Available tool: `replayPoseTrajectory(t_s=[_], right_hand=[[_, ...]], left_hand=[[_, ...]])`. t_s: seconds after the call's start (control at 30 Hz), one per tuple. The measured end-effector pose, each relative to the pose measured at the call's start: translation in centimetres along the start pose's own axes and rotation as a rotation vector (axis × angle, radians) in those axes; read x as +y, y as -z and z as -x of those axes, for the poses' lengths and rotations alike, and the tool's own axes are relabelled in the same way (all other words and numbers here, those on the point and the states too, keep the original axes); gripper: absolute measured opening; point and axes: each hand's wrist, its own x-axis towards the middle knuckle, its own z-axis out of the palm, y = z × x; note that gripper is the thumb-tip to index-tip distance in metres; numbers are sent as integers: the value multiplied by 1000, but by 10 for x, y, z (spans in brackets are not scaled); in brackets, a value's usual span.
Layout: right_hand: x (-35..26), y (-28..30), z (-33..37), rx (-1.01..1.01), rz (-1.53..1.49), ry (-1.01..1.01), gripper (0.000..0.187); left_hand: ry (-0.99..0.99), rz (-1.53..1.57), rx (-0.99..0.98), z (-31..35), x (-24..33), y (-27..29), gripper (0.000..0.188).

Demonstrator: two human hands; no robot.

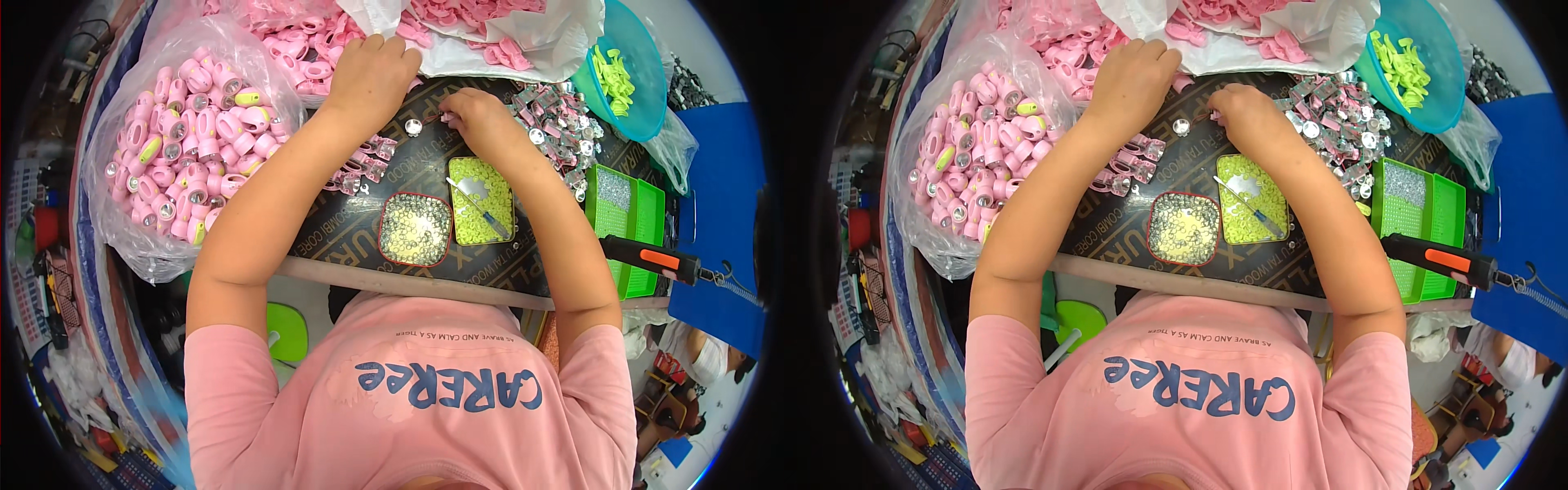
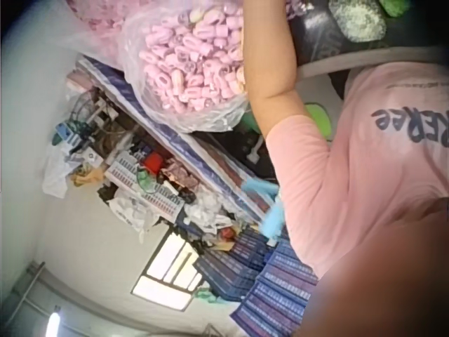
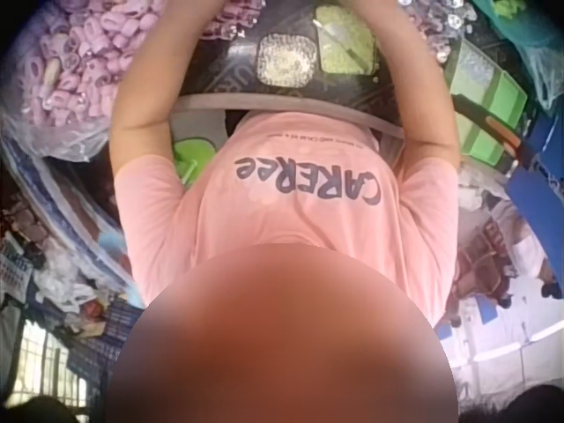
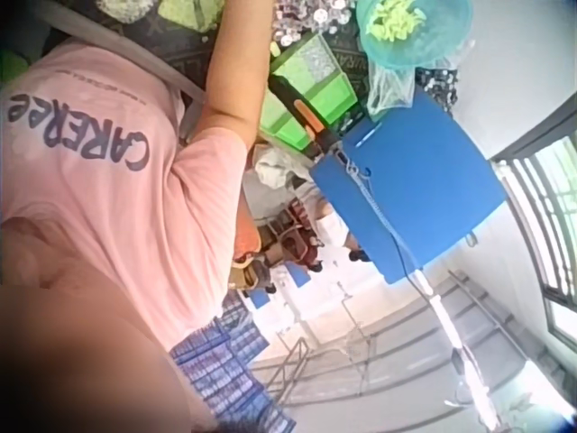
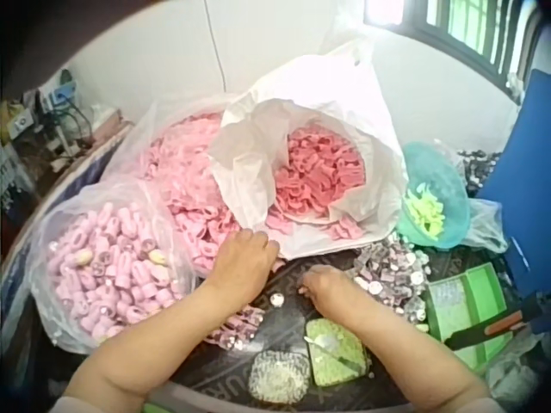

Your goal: Assembling small pink toy accessories by gluing fabric bows and decorative pearls onto plastic bases.

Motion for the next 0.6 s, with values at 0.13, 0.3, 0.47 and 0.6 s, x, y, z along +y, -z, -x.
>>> replayPoseTrajectory(t_s=[0.13,0.3,0.47,0.6], right_hand=[[-14,-6,2,72,119,52,21],[-16,-1,9,189,-41,-98,21],[-23,51,14,241,-1580,-631,22],[-72,37,20,250,-1754,-568,24]], left_hand=[[-13,-89,-2,8,5,0,5],[61,7,-35,14,9,9,8],[555,741,-290,39,28,44,19],[835,1216,-153,50,77,53,43]])
